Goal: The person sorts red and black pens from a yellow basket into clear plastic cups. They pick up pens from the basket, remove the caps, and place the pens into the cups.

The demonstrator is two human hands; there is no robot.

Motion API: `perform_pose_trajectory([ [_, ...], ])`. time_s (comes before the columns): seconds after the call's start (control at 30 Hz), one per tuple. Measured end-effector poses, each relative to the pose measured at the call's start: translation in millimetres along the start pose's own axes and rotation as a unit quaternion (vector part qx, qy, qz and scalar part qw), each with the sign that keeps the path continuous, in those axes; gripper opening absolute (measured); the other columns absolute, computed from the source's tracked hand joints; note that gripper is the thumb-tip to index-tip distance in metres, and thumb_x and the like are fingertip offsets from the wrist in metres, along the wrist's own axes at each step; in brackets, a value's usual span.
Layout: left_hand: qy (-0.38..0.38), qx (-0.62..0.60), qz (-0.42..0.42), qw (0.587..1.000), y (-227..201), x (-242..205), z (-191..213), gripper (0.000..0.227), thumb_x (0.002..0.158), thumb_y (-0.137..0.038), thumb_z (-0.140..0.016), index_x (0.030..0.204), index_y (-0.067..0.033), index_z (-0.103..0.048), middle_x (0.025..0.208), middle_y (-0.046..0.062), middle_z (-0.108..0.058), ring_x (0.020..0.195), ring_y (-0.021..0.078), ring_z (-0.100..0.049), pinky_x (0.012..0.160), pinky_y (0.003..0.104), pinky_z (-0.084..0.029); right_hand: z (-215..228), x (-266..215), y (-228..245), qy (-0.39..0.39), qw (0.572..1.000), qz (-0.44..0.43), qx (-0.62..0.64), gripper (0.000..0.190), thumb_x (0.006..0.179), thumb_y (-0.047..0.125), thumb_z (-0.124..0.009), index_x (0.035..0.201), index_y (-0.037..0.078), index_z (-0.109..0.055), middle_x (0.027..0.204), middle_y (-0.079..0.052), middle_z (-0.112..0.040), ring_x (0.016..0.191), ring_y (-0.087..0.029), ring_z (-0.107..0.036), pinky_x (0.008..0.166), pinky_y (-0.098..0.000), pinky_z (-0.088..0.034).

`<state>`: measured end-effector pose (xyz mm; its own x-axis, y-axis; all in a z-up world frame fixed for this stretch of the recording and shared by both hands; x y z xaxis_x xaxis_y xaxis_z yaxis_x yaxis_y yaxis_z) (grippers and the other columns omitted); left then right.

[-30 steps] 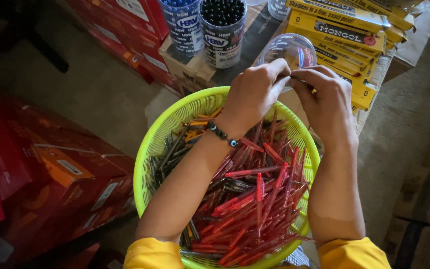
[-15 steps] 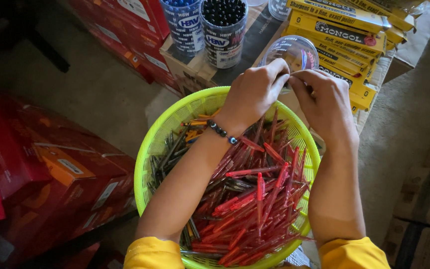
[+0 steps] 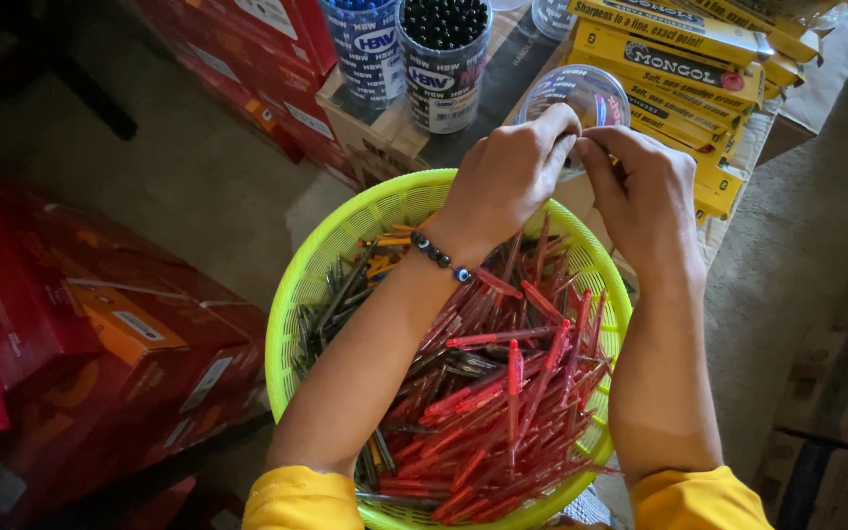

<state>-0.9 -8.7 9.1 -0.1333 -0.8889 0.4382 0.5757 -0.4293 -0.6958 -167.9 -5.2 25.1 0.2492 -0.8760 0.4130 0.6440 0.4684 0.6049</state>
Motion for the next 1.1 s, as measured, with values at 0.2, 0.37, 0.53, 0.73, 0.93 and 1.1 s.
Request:
perform_pose_trajectory([
  [0.2,-0.002,-0.002,-0.016,1.0,-3.2,-2.4,5.6,0.014,0.104,-0.022,-0.057,0.112,-0.012,-0.061,0.097,0.014,-0.074,0.094,0.0382,-0.07,0.076,0.051,-0.054,0.1,-1.7,2.9,-0.023,0.999,0.039,-0.002,0.015,0.109,0.014,-0.071,0.115,0.001,-0.075,0.087,-0.015,-0.071,0.065,-0.019,-0.066,0.065,-0.0333,-0.052],
  [0.37,-0.005,0.013,-0.039,0.999,-32.4,-22.9,46.7,0.016,0.105,-0.021,-0.057,0.117,-0.0107,-0.06,0.108,0.015,-0.072,0.101,0.038,-0.069,0.081,0.049,-0.054,5.2,-7.9,21.4,-0.065,0.996,0.051,0.038,0.011,0.11,0.009,-0.071,0.117,0.002,-0.076,0.097,-0.013,-0.074,0.072,-0.015,-0.07,0.066,-0.0297,-0.054],
  [0.53,-0.004,0.042,-0.044,0.998,-58.4,-73.5,101.6,0.021,0.106,-0.02,-0.06,0.124,-0.0087,-0.061,0.121,0.015,-0.07,0.11,0.0379,-0.068,0.09,0.046,-0.055,-2.8,-17.2,47.7,-0.058,0.992,0.087,0.071,0.008,0.11,0.006,-0.072,0.116,0.003,-0.076,0.102,-0.011,-0.074,0.08,-0.016,-0.072,0.07,-0.0299,-0.055],
  [0.73,-0.007,0.103,0.081,0.991,-66.4,-148.9,135.6,0.026,0.102,-0.022,-0.065,0.123,-0.007,-0.066,0.118,0.014,-0.072,0.106,0.0334,-0.071,0.087,0.042,-0.056,-29.2,-33.8,93.5,0.12,0.957,0.249,0.089,0.015,0.097,0.008,-0.074,0.112,0.004,-0.073,0.107,-0.009,-0.074,0.096,-0.023,-0.073,0.085,-0.0332,-0.058],
  [0.93,-0.091,0.121,0.236,0.96,-56.0,-221.0,134.7,0.023,0.098,-0.02,-0.067,0.116,-0.0064,-0.068,0.107,0.015,-0.075,0.088,0.0336,-0.074,0.074,0.041,-0.058,-73.9,-68.7,112.2,0.31,0.848,0.424,0.075,0.032,0.081,0.012,-0.073,0.111,0.002,-0.07,0.101,-0.009,-0.07,0.089,-0.026,-0.069,0.077,-0.0378,-0.057],
  [1.1,-0.028,0.139,0.36,0.922,-53.3,-263.3,125.8,0.017,0.097,-0.015,-0.063,0.11,-0.0059,-0.069,0.098,0.02,-0.074,0.088,0.041,-0.07,0.073,0.048,-0.055,-96.5,-96.3,122.1,0.401,0.806,0.418,0.119,0.034,0.078,0.012,-0.068,0.11,0.002,-0.07,0.1,-0.011,-0.069,0.092,-0.029,-0.067,0.08,-0.0404,-0.056],
])
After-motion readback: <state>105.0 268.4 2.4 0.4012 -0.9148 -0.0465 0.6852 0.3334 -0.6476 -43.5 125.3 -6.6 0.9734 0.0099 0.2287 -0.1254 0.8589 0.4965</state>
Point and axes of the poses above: each hand's wrist, its own x-axis towards the middle knuckle, its own z-axis out of the back of the hand, y = z × x, the point moved 1 cm from there along x, towards the middle knuckle
